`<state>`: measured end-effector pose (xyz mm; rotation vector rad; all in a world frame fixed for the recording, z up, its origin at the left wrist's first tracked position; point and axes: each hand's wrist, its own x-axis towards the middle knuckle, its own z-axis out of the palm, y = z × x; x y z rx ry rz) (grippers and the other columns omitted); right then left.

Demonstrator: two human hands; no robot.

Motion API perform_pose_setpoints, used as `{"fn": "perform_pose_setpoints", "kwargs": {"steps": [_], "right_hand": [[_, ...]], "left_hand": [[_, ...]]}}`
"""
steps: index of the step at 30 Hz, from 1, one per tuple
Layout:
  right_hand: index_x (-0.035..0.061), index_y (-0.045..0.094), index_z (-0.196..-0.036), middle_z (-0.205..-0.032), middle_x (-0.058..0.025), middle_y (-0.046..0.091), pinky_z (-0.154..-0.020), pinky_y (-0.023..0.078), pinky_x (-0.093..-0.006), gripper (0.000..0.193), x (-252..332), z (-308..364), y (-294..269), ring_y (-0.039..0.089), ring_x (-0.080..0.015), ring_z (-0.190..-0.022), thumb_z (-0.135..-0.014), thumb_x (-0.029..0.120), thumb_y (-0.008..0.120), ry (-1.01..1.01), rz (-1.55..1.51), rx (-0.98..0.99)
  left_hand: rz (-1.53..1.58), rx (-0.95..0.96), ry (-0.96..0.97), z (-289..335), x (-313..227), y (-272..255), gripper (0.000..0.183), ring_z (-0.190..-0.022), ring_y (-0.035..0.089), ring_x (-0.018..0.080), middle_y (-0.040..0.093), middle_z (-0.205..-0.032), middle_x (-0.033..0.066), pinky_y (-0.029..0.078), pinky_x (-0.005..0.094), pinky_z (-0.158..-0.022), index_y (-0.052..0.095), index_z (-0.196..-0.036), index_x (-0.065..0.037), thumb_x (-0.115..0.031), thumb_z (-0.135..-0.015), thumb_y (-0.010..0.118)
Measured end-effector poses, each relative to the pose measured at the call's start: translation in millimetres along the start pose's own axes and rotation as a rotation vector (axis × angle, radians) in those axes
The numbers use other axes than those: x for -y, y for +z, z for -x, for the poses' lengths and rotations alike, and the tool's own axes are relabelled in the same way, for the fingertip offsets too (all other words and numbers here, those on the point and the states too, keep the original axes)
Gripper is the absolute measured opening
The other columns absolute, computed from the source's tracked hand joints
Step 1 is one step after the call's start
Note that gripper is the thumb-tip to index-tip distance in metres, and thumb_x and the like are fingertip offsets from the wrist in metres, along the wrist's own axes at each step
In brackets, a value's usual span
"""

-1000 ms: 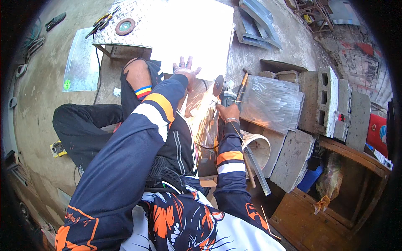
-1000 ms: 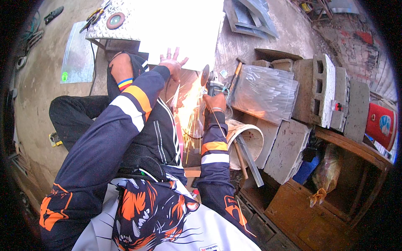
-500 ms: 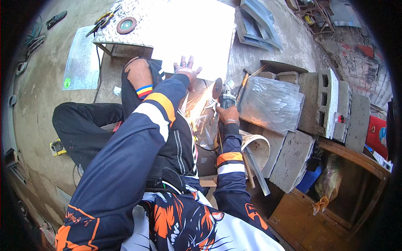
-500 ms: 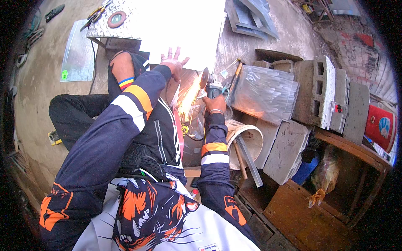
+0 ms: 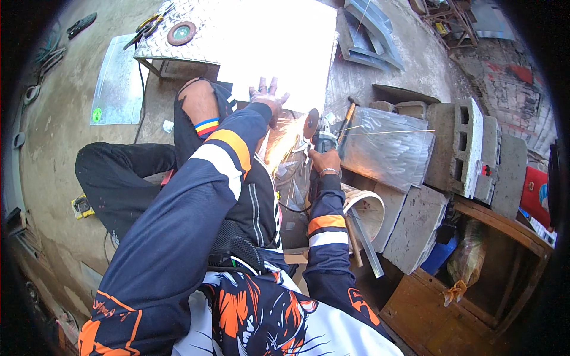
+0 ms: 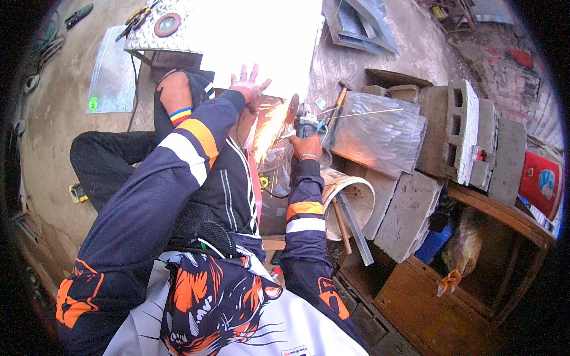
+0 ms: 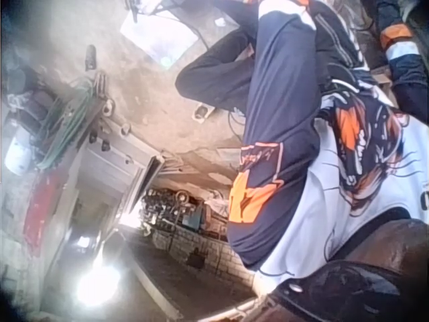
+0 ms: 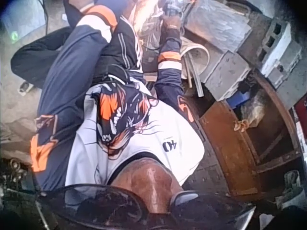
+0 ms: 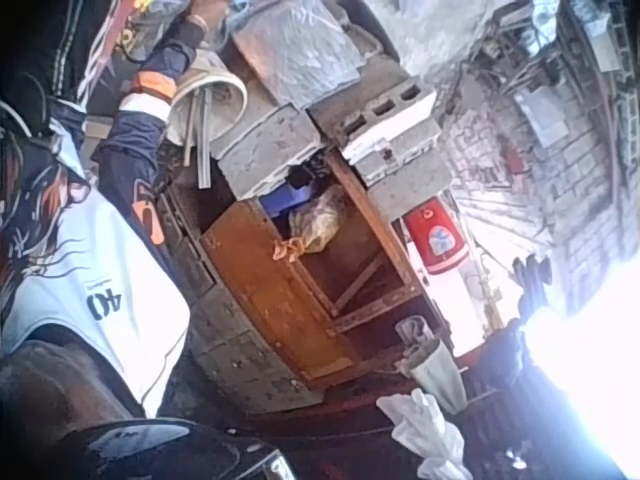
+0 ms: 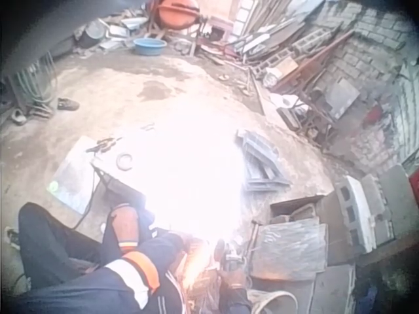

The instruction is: Using an angle grinder to cut a rectangular piece from a metal sheet.

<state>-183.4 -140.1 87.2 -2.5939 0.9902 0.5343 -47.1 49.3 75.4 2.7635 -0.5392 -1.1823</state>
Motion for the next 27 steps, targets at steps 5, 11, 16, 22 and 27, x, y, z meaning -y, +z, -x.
{"fn": "perform_pose_setpoints", "kwargs": {"steps": [5,11,16,22,27], "right_hand": [[-0.0115,0.059,-0.091,-0.096,-0.0308,0.059,-0.080,0.047,-0.0395,0.064,11.6,-4.0,-6.0,0.060,-0.0377,-0.092,-0.055,0.040,0.074,-0.028,0.009,0.016],[-0.0121,0.059,-0.091,-0.095,-0.0300,0.060,-0.080,0.048,-0.0398,0.065,6.4,-12.3,-5.7,0.060,-0.0375,-0.091,-0.055,0.040,0.074,-0.059,-0.006,-0.052],[-0.0119,0.059,-0.089,-0.095,-0.0298,0.060,-0.080,0.048,-0.0398,0.065,0.6,-13.5,-1.0,0.060,-0.0378,-0.091,-0.054,0.040,0.074,-0.049,0.028,-0.016],[-0.0108,0.059,-0.091,-0.097,-0.0297,0.059,-0.082,0.047,-0.0392,0.064,0.3,-7.5,0.0,0.059,-0.0379,-0.094,-0.055,0.041,0.073,-0.018,0.028,-0.002],[-0.0105,0.058,-0.096,-0.100,-0.0295,0.059,-0.083,0.046,-0.0386,0.067,0.6,-5.1,1.3,0.059,-0.0377,-0.095,-0.056,0.042,0.071,-0.010,0.048,0.041]], "left_hand": [[-0.017,-0.007,-0.018,-4.1,3.7,4.9,0.107,-0.133,-0.010,0.0427,-0.013,-0.147,0.0151,0.011,0.0610,-0.102,0.011,-0.141,-0.036,-0.040,-0.059,0.080],[-0.019,0.011,-0.016,-0.5,0.1,-0.4,0.108,-0.133,-0.011,0.0424,-0.013,-0.147,0.0141,0.010,0.0608,-0.102,0.011,-0.140,-0.037,-0.043,-0.058,0.080],[-0.018,0.000,-0.009,-0.4,0.8,0.2,0.107,-0.133,-0.010,0.0425,-0.012,-0.147,0.0143,0.010,0.0605,-0.103,0.011,-0.141,-0.036,-0.047,-0.058,0.079],[-0.015,-0.002,-0.019,0.3,0.2,0.2,0.105,-0.133,-0.008,0.0426,-0.011,-0.147,0.0146,0.010,0.0606,-0.103,0.012,-0.141,-0.036,-0.045,-0.059,0.079],[-0.009,0.012,-0.011,0.5,0.5,-1.1,0.105,-0.133,-0.009,0.0423,-0.012,-0.147,0.0147,0.010,0.0605,-0.103,0.012,-0.141,-0.035,-0.042,-0.060,0.079]]}}
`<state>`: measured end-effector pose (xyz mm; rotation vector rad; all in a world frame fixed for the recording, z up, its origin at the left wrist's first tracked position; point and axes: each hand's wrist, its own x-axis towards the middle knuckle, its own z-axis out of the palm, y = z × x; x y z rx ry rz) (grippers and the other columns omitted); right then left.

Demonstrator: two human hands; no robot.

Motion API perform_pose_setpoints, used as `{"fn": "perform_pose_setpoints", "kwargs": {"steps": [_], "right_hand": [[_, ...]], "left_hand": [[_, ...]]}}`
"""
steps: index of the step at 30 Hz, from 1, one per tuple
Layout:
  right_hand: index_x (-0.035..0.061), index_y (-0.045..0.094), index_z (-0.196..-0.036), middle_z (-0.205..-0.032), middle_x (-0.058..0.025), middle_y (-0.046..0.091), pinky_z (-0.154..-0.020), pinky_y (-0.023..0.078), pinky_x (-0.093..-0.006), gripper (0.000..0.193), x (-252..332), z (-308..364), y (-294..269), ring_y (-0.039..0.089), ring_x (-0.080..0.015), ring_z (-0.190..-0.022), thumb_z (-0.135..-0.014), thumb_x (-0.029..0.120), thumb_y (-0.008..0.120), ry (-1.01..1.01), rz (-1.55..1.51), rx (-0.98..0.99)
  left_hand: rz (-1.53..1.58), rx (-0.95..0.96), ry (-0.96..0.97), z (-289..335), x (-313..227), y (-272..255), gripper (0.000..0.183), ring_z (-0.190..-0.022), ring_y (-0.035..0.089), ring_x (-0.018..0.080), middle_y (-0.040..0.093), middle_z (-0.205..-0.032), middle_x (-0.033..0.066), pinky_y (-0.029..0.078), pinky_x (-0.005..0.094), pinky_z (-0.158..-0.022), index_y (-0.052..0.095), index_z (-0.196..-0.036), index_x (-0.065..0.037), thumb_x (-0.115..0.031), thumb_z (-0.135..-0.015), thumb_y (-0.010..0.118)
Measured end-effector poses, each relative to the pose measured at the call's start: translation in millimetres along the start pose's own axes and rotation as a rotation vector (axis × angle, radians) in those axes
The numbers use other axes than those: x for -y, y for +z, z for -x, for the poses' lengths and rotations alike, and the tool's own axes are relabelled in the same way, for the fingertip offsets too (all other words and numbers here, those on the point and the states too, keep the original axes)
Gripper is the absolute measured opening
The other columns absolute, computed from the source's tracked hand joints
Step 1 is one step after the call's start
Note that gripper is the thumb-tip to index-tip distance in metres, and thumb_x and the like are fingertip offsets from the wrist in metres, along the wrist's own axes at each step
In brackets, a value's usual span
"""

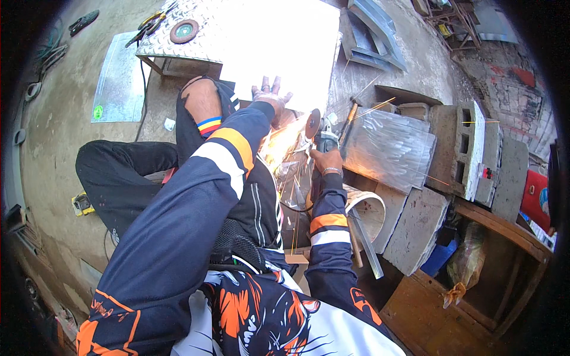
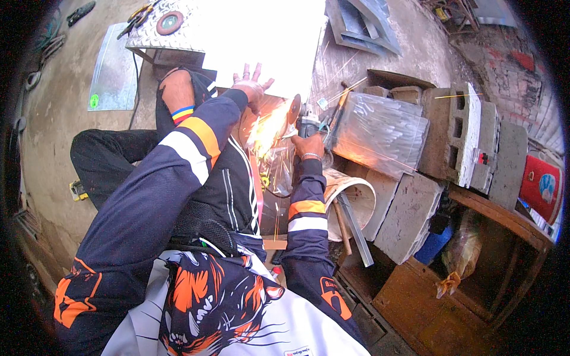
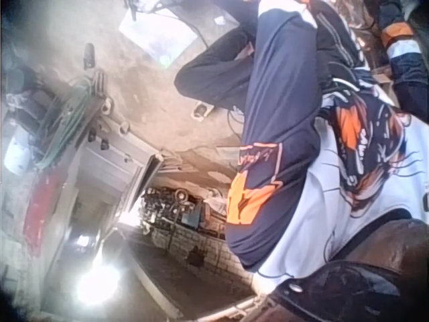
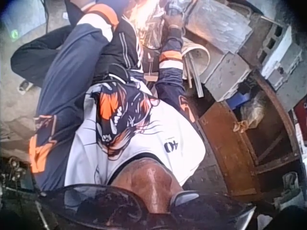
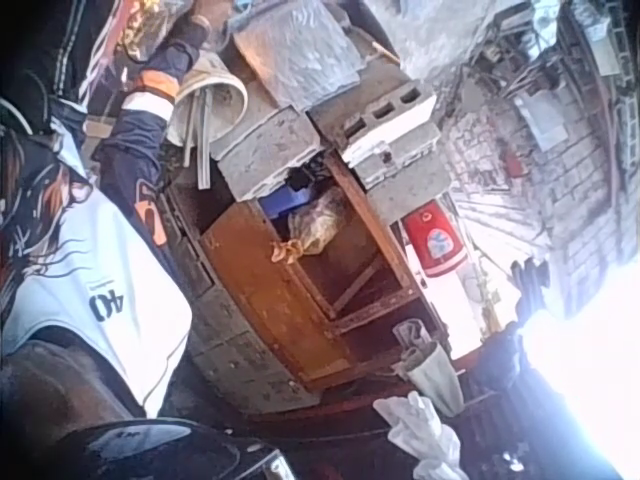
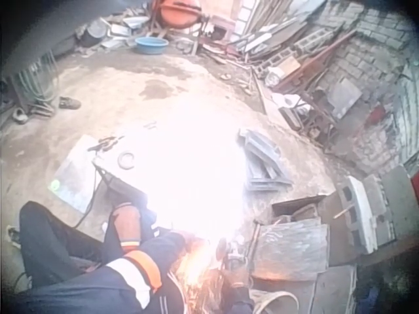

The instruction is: Using an angle grinder to cut a rectangular piece from a metal sheet.

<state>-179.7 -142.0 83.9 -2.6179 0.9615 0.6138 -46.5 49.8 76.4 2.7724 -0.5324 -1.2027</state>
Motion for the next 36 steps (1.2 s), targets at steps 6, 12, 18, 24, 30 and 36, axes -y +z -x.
{"fn": "perform_pose_setpoints", "kwargs": {"steps": [6,12,18,24,30,36], "right_hand": [[-0.0108,0.058,-0.095,-0.099,-0.0297,0.059,-0.082,0.047,-0.0390,0.067,-3.7,-3.2,5.5,0.059,-0.0381,-0.094,-0.056,0.041,0.072,-0.011,-0.021,-0.038],[-0.0114,0.057,-0.089,-0.093,-0.0310,0.059,-0.079,0.047,-0.0421,0.061,2.6,-10.3,-3.1,0.059,-0.0410,-0.090,-0.056,0.038,0.071,-0.022,-0.053,-0.040],[-0.0114,0.057,-0.090,-0.093,-0.0310,0.059,-0.080,0.047,-0.0419,0.062,-4.0,-12.1,0.6,0.059,-0.0408,-0.091,-0.056,0.038,0.071,-0.065,-0.061,-0.047],[-0.0117,0.057,-0.091,-0.093,-0.0308,0.059,-0.079,0.048,-0.0421,0.063,-4.8,-6.2,4.7,0.059,-0.0411,-0.090,-0.055,0.038,0.072,-0.042,-0.041,-0.051],[-0.0115,0.057,-0.093,-0.093,-0.0307,0.060,-0.079,0.048,-0.0420,0.062,4.5,-9.6,-6.4,0.059,-0.0421,-0.088,-0.056,0.037,0.072,-0.019,-0.051,-0.027],[-0.0121,0.057,-0.091,-0.096,-0.0318,0.058,-0.080,0.047,-0.0414,0.063,2.0,-12.8,-6.5,0.059,-0.0409,-0.091,-0.056,0.039,0.072,-0.051,-0.049,-0.069]], "left_hand": [[0.000,0.006,-0.004,-1.1,-1.5,-0.6,0.107,-0.133,-0.010,0.0423,-0.013,-0.147,0.0146,0.010,0.0605,-0.103,0.011,-0.141,-0.034,-0.041,-0.060,0.080],[-0.001,0.017,0.001,-0.3,0.2,-0.6,0.108,-0.133,-0.010,0.0426,-0.013,-0.147,0.0145,0.010,0.0607,-0.103,0.010,-0.141,-0.035,-0.043,-0.058,0.080],[0.001,-0.003,0.010,0.0,0.5,-0.1,0.108,-0.133,-0.010,0.0420,-0.013,-0.147,0.0142,0.010,0.0607,-0.103,0.010,-0.141,-0.036,-0.043,-0.059,0.080],[-0.002,0.001,0.000,-1.0,-0.6,-0.3,0.107,-0.134,-0.010,0.0412,-0.012,-0.148,0.0129,0.010,0.0602,-0.103,0.010,-0.141,-0.036,-0.042,-0.060,0.079],[0.000,-0.001,-0.004,-0.4,-0.1,-0.6,0.106,-0.134,-0.010,0.0410,-0.012,-0.148,0.0128,0.011,0.0598,-0.103,0.010,-0.141,-0.037,-0.044,-0.060,0.079],[-0.011,0.005,0.010,1.5,-0.7,-2.0,0.107,-0.133,-0.009,0.0422,-0.012,-0.147,0.0136,0.011,0.0610,-0.102,0.009,-0.141,-0.037,-0.048,-0.059,0.078]]}}
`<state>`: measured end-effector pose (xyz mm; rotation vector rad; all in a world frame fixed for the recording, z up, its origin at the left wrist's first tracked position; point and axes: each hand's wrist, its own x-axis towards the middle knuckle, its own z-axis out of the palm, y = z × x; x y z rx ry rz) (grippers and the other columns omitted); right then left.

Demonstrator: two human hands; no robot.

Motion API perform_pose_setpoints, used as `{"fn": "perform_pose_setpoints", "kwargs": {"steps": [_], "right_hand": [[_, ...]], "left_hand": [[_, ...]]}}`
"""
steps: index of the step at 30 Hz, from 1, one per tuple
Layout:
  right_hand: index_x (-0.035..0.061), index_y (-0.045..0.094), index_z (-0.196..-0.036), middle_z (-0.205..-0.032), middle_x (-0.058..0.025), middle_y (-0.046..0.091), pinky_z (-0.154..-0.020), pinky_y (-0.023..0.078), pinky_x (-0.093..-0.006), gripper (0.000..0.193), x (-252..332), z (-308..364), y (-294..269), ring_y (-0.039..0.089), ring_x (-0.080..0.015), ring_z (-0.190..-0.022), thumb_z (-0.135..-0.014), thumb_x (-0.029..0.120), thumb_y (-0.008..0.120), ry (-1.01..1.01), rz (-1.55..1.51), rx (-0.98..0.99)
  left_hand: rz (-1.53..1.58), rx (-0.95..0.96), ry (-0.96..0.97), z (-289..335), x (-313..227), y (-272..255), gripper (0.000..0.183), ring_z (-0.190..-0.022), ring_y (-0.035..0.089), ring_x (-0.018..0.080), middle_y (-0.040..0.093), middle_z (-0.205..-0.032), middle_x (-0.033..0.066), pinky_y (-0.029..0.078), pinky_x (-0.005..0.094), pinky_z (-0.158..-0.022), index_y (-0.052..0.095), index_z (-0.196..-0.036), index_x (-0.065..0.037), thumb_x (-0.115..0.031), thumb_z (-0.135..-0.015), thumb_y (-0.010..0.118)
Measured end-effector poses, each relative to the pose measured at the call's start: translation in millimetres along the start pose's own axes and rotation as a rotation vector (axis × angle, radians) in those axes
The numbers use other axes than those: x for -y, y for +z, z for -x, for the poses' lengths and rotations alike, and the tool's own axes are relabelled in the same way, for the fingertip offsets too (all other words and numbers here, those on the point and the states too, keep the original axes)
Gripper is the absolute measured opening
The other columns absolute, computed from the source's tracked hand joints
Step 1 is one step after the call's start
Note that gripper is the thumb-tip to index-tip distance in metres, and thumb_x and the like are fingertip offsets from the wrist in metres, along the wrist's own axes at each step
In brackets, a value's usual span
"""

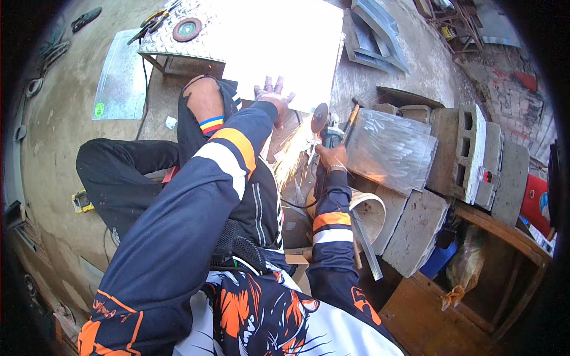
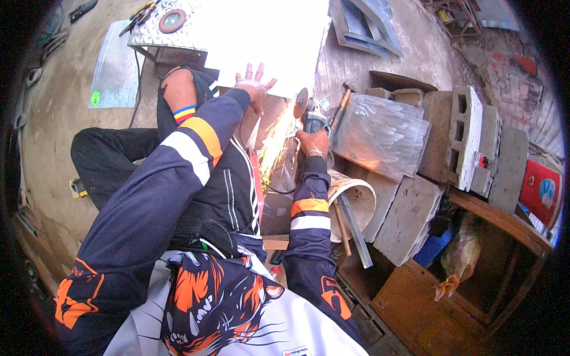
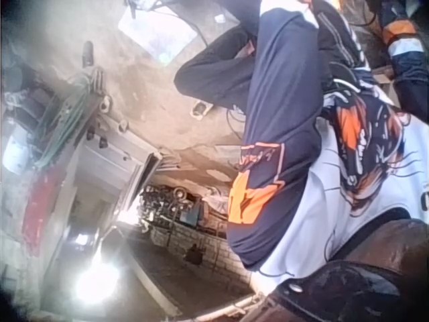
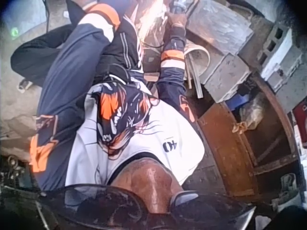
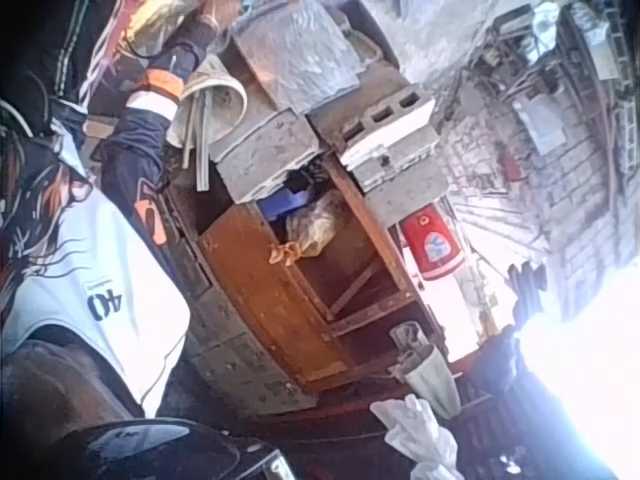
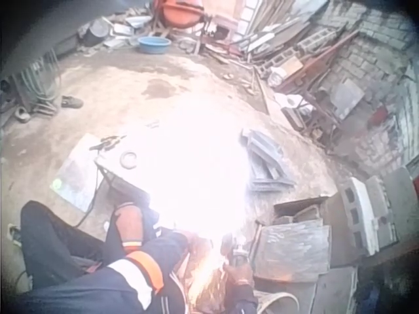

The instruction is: Using an angle grinder to cut a rectangular piece from a metal sheet.

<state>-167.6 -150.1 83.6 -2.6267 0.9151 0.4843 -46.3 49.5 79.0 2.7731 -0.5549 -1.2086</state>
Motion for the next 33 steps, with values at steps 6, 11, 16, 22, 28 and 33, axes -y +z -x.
{"fn": "perform_pose_setpoints", "kwargs": {"steps": [6,11,16,22,28,33], "right_hand": [[-0.0121,0.057,-0.093,-0.096,-0.0317,0.058,-0.082,0.047,-0.0417,0.064,1.4,9.6,3.7,0.059,-0.0412,-0.092,-0.057,0.039,0.070,0.022,0.059,0.035],[-0.0122,0.056,-0.094,-0.097,-0.0312,0.058,-0.083,0.047,-0.0414,0.064,-4.7,5.7,5.7,0.058,-0.0411,-0.092,-0.058,0.038,0.069,0.015,0.038,0.040],[-0.0119,0.056,-0.094,-0.098,-0.0311,0.058,-0.082,0.047,-0.0412,0.063,1.0,5.2,4.7,0.058,-0.0407,-0.093,-0.057,0.036,0.070,0.063,0.019,0.076],[-0.0122,0.057,-0.090,-0.096,-0.0313,0.059,-0.081,0.047,-0.0416,0.060,-2.4,5.6,7.9,0.059,-0.0403,-0.092,-0.056,0.036,0.070,0.023,0.015,0.047],[-0.0115,0.058,-0.089,-0.093,-0.0313,0.059,-0.079,0.047,-0.0421,0.062,2.7,-6.6,4.3,0.060,-0.0408,-0.089,-0.054,0.038,0.072,-0.009,-0.023,-0.009],[-0.0101,0.059,-0.090,-0.094,-0.0306,0.059,-0.079,0.047,-0.0420,0.063,4.1,-10.5,-1.3,0.059,-0.0404,-0.090,-0.055,0.041,0.071,-0.009,0.014,0.014]], "left_hand": [[0.005,-0.001,-0.012,-3.9,2.0,2.9,0.108,-0.133,-0.009,0.0428,-0.012,-0.148,0.0138,0.011,0.0618,-0.102,0.010,-0.141,-0.036,-0.045,-0.058,0.079],[0.010,-0.016,-0.008,-5.0,-0.9,2.9,0.108,-0.133,-0.008,0.0426,-0.011,-0.148,0.0138,0.012,0.0621,-0.101,0.011,-0.141,-0.036,-0.042,-0.058,0.080],[0.009,-0.013,-0.011,-5.5,2.1,4.0,0.109,-0.134,-0.008,0.0418,-0.012,-0.148,0.0133,0.011,0.0619,-0.102,0.010,-0.141,-0.037,-0.043,-0.057,0.080],[0.000,0.003,-0.013,-4.9,0.5,1.8,0.109,-0.134,-0.009,0.0419,-0.011,-0.148,0.0136,0.011,0.0615,-0.102,0.009,-0.141,-0.037,-0.045,-0.058,0.079],[0.009,0.014,0.000,-5.3,4.3,2.5,0.110,-0.133,-0.010,0.0425,-0.012,-0.147,0.0136,0.011,0.0615,-0.102,0.010,-0.141,-0.035,-0.047,-0.057,0.079],[-0.001,0.006,0.003,-3.2,2.4,1.9,0.111,-0.133,-0.010,0.0434,-0.012,-0.147,0.0141,0.011,0.0617,-0.102,0.010,-0.141,-0.035,-0.048,-0.056,0.080]]}}
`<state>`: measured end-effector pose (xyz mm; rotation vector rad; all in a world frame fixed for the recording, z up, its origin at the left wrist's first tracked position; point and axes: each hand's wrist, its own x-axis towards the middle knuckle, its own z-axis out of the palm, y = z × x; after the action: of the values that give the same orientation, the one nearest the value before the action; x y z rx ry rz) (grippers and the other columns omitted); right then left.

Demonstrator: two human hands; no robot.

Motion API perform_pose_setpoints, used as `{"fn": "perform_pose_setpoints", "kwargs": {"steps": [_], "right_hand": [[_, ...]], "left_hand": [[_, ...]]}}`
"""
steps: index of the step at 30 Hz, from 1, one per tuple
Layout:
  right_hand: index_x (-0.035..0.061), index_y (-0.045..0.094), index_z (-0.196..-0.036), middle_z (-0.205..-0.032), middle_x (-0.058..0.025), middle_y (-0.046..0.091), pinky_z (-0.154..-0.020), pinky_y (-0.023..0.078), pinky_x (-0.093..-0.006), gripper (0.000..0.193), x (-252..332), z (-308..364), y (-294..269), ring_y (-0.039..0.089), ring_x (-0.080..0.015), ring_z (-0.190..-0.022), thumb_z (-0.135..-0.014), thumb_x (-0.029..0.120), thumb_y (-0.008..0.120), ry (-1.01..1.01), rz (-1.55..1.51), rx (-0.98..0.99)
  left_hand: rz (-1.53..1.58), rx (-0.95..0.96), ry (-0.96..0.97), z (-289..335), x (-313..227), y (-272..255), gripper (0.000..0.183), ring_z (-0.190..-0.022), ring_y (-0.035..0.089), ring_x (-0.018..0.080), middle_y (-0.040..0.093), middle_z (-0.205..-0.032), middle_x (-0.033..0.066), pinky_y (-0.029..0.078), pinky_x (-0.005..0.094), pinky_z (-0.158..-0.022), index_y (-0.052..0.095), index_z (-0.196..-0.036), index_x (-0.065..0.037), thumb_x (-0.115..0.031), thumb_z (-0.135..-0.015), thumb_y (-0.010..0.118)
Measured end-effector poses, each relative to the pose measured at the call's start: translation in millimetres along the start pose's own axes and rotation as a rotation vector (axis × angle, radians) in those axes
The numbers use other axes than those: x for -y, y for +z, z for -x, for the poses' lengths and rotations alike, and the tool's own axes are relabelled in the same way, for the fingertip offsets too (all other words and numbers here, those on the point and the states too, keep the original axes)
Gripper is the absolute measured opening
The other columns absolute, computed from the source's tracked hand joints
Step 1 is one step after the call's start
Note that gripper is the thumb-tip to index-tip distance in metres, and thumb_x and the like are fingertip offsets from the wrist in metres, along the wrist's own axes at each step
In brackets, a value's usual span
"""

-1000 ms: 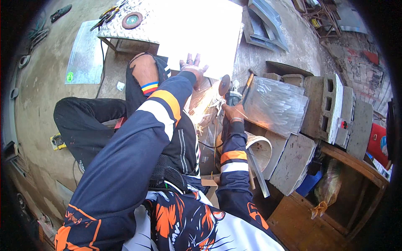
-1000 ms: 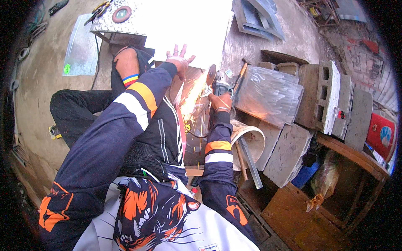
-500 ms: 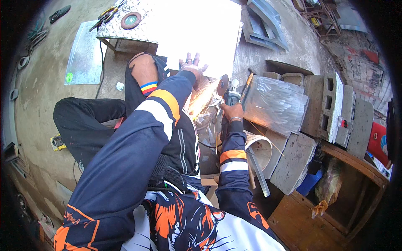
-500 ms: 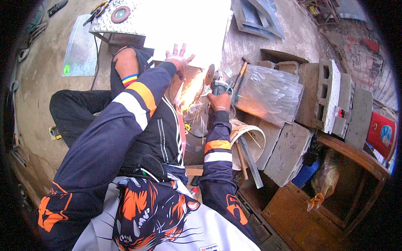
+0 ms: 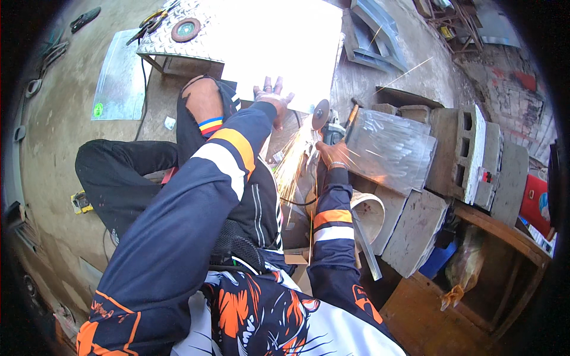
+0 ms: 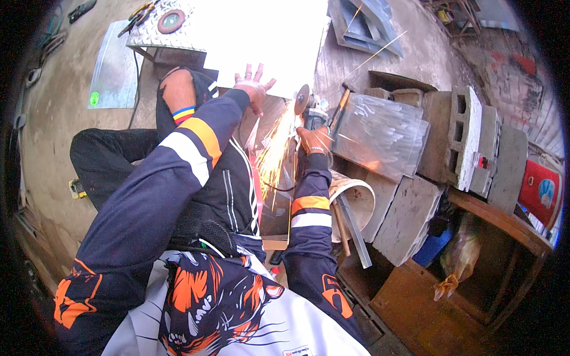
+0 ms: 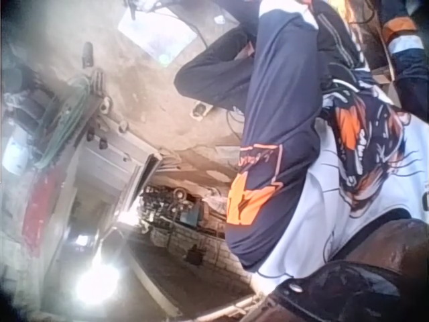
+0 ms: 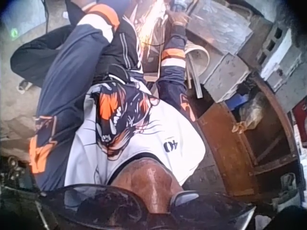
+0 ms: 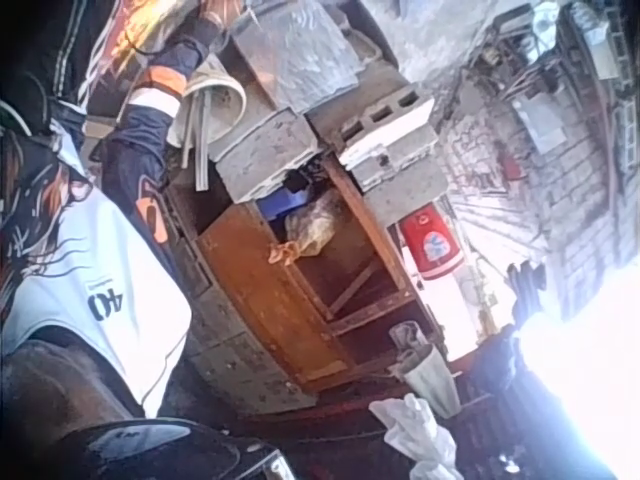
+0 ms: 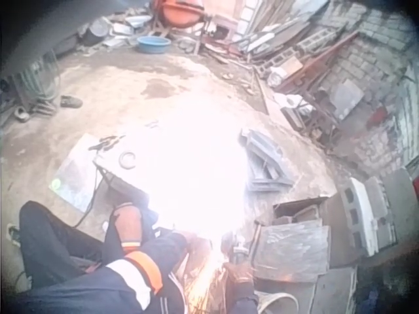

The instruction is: Using an angle grinder to cut a rectangular piece from a metal sheet.

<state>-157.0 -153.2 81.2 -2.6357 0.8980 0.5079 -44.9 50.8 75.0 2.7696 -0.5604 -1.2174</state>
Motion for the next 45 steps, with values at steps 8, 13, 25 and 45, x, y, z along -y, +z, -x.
{"fn": "perform_pose_setpoints", "kwargs": {"steps": [8,13,25,45], "right_hand": [[-0.0118,0.057,-0.091,-0.094,-0.0309,0.059,-0.080,0.047,-0.0423,0.065,-8.5,11.1,11.3,0.059,-0.0400,-0.090,-0.056,0.041,0.071,-0.010,0.054,-0.009],[-0.0121,0.058,-0.089,-0.093,-0.0315,0.059,-0.079,0.048,-0.0415,0.062,-2.3,17.1,4.7,0.059,-0.0407,-0.090,-0.057,0.039,0.072,0.014,0.007,0.014],[-0.0117,0.058,-0.086,-0.092,-0.0321,0.059,-0.078,0.048,-0.0423,0.060,0.6,0.9,3.0,0.059,-0.0415,-0.088,-0.054,0.038,0.072,-0.002,-0.006,-0.008],[-0.0112,0.055,-0.095,-0.097,-0.0306,0.058,-0.081,0.047,-0.0416,0.066,-1.9,8.7,6.4,0.058,-0.0400,-0.093,-0.055,0.039,0.071,0.033,0.035,0.036]], "left_hand": [[0.019,0.019,-0.017,-0.1,-0.8,-1.5,0.109,-0.133,-0.009,0.0422,-0.012,-0.147,0.0137,0.010,0.0613,-0.102,0.009,-0.141,-0.036,-0.046,-0.058,0.079],[0.025,0.004,0.017,-1.8,0.5,1.1,0.117,-0.131,-0.013,0.0450,-0.017,-0.146,0.0177,0.011,0.0651,-0.100,0.006,-0.142,-0.033,-0.042,-0.054,0.083],[0.028,-0.005,-0.006,-0.1,1.1,0.5,0.110,-0.134,-0.010,0.0409,-0.012,-0.148,0.0128,0.010,0.0612,-0.102,0.011,-0.141,-0.037,-0.044,-0.057,0.081],[0.026,-0.024,0.003,2.3,1.0,0.5,0.113,-0.133,-0.011,0.0428,-0.014,-0.147,0.0153,0.010,0.0627,-0.101,0.009,-0.141,-0.034,-0.043,-0.055,0.082]]}}
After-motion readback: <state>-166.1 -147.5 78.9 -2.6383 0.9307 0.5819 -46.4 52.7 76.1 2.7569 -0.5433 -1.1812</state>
